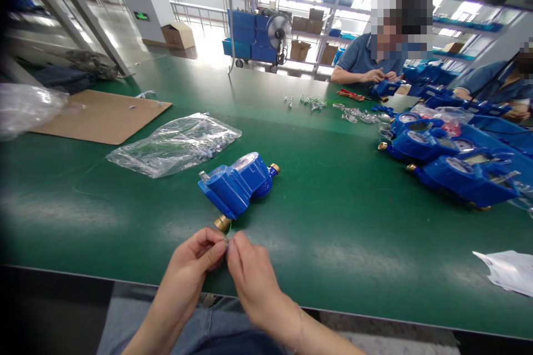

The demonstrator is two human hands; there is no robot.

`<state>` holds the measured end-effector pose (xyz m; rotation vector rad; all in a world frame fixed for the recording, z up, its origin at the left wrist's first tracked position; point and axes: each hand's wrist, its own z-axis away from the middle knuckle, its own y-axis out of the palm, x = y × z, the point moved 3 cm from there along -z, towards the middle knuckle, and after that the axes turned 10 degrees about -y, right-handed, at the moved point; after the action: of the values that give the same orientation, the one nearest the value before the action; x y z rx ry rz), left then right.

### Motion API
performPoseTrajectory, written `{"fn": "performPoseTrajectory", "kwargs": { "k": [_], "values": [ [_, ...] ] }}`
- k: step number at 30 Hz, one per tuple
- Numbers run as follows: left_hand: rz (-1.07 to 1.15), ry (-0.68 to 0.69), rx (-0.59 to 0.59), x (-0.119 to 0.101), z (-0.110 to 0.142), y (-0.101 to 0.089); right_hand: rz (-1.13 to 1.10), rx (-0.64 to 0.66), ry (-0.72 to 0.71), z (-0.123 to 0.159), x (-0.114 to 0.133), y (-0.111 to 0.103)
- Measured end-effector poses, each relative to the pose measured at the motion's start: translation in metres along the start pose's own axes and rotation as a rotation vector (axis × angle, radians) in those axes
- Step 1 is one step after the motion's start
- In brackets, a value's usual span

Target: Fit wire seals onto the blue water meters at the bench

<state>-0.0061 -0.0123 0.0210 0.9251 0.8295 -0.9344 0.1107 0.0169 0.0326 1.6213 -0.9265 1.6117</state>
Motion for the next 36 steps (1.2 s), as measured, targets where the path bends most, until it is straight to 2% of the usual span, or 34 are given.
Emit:
{"fn": "performPoseTrajectory", "kwargs": {
  "k": [2, 3, 4, 7, 8, 12, 13, 17, 18, 19, 22, 23, 24, 27, 28, 30, 33, 34, 36],
  "values": [
    [-0.097, 0.095, -0.040, -0.004, 0.001, 0.000, -0.249, 0.099, 0.176, 0.001, -0.005, 0.003],
    [-0.117, 0.115, -0.047, -0.006, 0.001, 0.001, -0.286, 0.111, 0.202, 0.001, -0.006, 0.003],
    [-0.097, 0.097, -0.038, -0.006, 0.001, 0.001, -0.232, 0.094, 0.163, 0.000, -0.005, 0.002],
    [0.100, -0.087, 0.073, -0.003, -0.002, 0.003, 0.139, -0.030, -0.111, -0.001, 0.002, -0.004],
    [0.139, -0.121, 0.087, -0.002, -0.002, 0.004, 0.168, -0.032, -0.129, -0.001, 0.003, -0.004],
    [0.019, -0.011, -0.025, -0.002, -0.003, 0.001, -0.114, 0.123, 0.092, -0.002, 0.000, 0.002],
    [-0.006, -0.004, -0.039, -0.002, -0.003, 0.000, -0.118, 0.136, 0.090, -0.003, 0.000, 0.002],
    [0.101, -0.138, 0.054, 0.001, -0.004, 0.004, 0.298, 0.008, -0.187, -0.006, 0.006, -0.005],
    [0.121, -0.146, 0.067, 0.001, -0.004, 0.005, 0.333, -0.004, -0.203, -0.006, 0.005, -0.005],
    [0.113, -0.125, 0.059, 0.000, -0.004, 0.006, 0.275, 0.011, -0.164, -0.006, 0.003, -0.004],
    [-0.040, 0.014, -0.027, -0.005, -0.005, 0.005, -0.170, 0.143, 0.084, -0.006, -0.004, 0.001],
    [-0.083, 0.039, -0.042, -0.006, -0.005, 0.005, -0.235, 0.157, 0.115, -0.006, -0.004, 0.002],
    [-0.096, 0.039, -0.042, -0.006, -0.005, 0.005, -0.203, 0.140, 0.090, -0.007, -0.003, 0.001],
    [0.023, -0.061, 0.013, -0.004, -0.004, 0.006, 0.205, -0.019, -0.168, -0.009, 0.004, -0.007],
    [0.066, -0.082, 0.029, -0.003, -0.004, 0.006, 0.262, -0.046, -0.213, -0.009, 0.005, -0.008],
    [0.074, -0.069, 0.035, -0.004, -0.004, 0.006, 0.159, -0.027, -0.162, -0.009, 0.002, -0.006],
    [-0.069, 0.022, -0.013, -0.007, -0.005, 0.005, -0.189, 0.121, 0.087, -0.010, -0.006, 0.000],
    [-0.103, 0.029, -0.021, -0.007, -0.006, 0.004, -0.235, 0.151, 0.127, -0.010, -0.007, 0.000],
    [-0.080, -0.012, -0.002, -0.007, -0.007, 0.004, -0.122, 0.125, 0.067, -0.013, -0.006, -0.004]
  ]
}}
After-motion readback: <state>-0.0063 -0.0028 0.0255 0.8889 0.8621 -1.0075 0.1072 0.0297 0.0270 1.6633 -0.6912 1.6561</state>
